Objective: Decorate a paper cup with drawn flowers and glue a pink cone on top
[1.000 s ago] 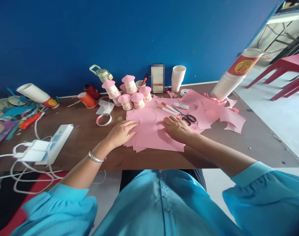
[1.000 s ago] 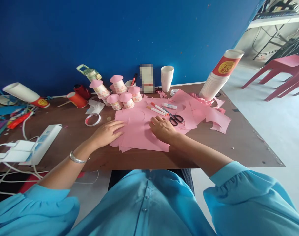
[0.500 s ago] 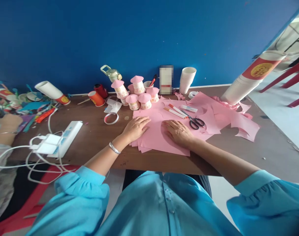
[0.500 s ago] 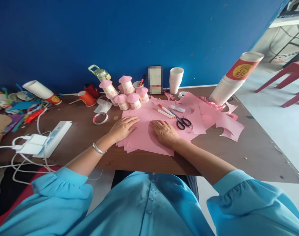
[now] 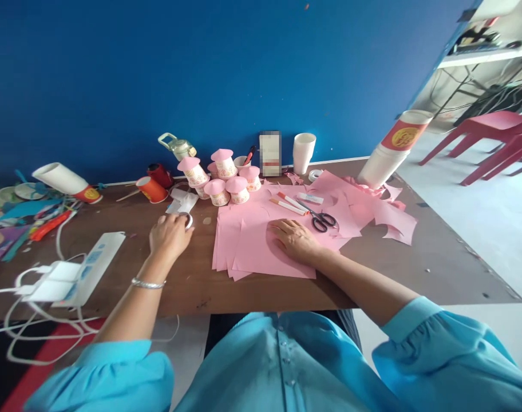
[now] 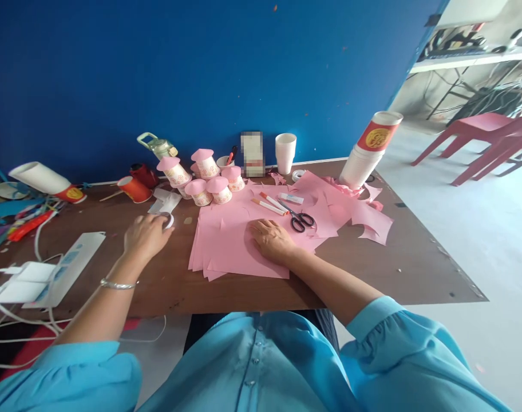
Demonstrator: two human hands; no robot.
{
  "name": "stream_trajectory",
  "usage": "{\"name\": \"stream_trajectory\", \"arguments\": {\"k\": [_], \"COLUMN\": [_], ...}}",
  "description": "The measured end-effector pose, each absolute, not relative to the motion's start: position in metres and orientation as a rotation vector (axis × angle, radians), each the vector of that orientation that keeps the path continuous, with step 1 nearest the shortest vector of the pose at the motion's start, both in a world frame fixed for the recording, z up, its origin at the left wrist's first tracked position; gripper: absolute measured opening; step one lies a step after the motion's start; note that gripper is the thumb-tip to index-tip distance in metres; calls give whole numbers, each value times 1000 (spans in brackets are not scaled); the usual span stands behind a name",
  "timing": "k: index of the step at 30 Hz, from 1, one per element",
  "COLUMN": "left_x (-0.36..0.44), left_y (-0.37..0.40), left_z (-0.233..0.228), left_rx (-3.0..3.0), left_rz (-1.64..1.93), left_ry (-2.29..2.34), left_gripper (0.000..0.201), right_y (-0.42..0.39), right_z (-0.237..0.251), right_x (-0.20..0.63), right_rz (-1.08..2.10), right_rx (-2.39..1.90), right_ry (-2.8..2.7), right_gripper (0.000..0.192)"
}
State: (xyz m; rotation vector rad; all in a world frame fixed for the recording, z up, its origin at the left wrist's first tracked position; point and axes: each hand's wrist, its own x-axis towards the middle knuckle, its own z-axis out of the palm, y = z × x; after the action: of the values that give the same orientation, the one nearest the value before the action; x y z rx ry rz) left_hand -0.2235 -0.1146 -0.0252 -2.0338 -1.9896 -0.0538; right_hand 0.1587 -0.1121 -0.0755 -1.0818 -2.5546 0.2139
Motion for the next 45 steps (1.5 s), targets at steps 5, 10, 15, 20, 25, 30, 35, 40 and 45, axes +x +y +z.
{"name": "stream_trajectory", "arguments": {"k": [5, 10, 15, 20, 25, 30, 35, 40, 45], "left_x": [-245, -219, -153, -105, -108, -130, -143, -138, -136], "left_y": [-118, -126, -153, -166, -169, -164, -126, -91, -86], "left_z": [-28, -17, -9, -27, -35, -22, -28, -45, -62], "left_rx": [-2067, -2095, -2465, -2786, -2855, -2855, -2864, -2961, -2920], "left_rz": [-9, -76, -327, -314, -379, -673, -722, -631, -697], "left_ry": [-2018, -2007, -1646, -1211, -1179, -1336, -1447, -1387, -1419], "left_gripper": [27, 24, 21, 19, 16, 20, 24, 27, 31], "right_y": [-111, -111, -111, -110, -106, -109, -124, -132, -131], "right_z": [-76, -76, -77, -79, -79, -78, -71, -73, -77], "right_x": [158, 158, 161, 164, 168, 171, 163, 153, 156], "right_rz": [193, 201, 237, 225, 231, 196, 87, 42, 88], "right_rx": [-1080, -1089, -1086, -1073, -1053, -999, -794, -666, -602], "right_ry": [-2551, -2553, -2578, -2555, -2515, -2441, -2514, -2669, -2667], "right_gripper": [33, 33, 36, 36, 36, 32, 31, 30, 34]}}
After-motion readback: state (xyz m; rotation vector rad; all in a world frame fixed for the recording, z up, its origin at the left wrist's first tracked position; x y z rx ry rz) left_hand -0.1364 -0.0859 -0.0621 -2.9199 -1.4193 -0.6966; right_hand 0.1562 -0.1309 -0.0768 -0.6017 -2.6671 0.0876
